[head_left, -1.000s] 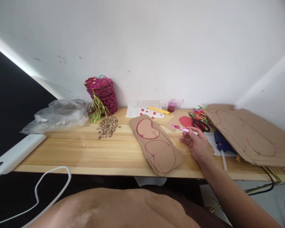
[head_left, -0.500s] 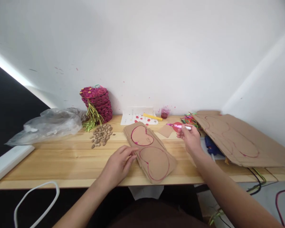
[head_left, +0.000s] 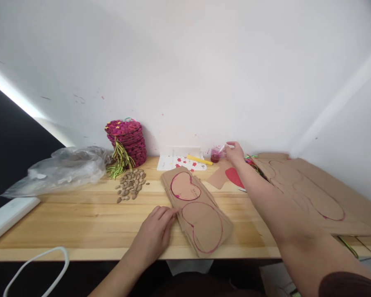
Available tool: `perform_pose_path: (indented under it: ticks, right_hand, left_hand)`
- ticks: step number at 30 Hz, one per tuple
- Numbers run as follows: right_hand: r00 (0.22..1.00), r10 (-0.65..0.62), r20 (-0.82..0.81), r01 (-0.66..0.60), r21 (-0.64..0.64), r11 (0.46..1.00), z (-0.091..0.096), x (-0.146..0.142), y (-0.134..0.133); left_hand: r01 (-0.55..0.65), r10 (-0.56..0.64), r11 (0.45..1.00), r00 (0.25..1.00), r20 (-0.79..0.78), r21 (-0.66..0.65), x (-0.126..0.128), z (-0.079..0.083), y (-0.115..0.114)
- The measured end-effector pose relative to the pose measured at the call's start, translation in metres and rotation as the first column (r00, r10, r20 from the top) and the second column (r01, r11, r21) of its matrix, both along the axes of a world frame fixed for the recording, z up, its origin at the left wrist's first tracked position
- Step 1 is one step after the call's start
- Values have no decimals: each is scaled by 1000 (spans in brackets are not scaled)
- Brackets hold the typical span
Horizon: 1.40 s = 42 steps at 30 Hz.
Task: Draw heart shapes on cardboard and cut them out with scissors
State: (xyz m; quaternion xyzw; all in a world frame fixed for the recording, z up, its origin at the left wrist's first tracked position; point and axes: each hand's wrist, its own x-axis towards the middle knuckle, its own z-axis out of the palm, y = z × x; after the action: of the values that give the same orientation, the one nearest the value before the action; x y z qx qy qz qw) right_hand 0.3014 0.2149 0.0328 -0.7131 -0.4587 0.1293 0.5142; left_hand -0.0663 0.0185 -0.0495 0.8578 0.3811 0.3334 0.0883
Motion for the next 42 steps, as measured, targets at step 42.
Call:
perform_pose_path:
  ticks: [42]
  right_hand:
    - [784, 580, 220, -500, -331, 801, -41, -102, -120]
  left_hand:
    - [-114, 422, 788, 816, 396, -605, 13, 18, 79]
